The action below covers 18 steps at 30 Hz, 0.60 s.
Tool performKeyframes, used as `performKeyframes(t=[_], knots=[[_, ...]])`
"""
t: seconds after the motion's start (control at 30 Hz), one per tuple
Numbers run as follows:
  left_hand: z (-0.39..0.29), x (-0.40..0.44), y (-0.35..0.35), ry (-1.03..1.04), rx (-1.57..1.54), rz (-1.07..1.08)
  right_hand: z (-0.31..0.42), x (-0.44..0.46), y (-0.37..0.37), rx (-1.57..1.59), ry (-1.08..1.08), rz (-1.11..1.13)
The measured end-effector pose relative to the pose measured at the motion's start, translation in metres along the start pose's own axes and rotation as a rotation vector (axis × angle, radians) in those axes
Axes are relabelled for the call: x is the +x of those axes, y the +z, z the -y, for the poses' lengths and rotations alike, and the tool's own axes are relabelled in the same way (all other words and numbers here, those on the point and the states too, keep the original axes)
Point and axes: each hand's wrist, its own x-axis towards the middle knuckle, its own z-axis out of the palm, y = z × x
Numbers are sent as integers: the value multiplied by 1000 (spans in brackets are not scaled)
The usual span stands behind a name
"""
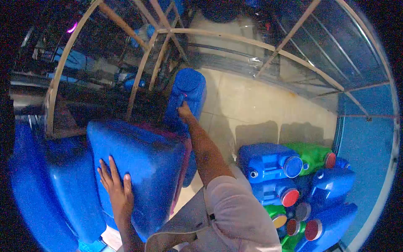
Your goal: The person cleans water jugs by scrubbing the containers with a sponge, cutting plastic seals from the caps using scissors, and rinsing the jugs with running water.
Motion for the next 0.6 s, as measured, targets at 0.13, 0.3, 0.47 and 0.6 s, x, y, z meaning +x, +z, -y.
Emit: performKeyframes(t=[0.13, 0.3, 0.47, 0.6], knots=[[1, 2, 2, -9, 7, 5, -68, 64, 5, 127, -283, -3], [0, -4, 2, 24, 24, 23, -46, 6, -61, -370, -143, -117], [7, -1, 7, 136, 28, -56, -65, -220, -225, -939, -155, -1195], [-5, -3, 9, 298, -6, -214, -98, -326, -308, -717, 396, -1799]])
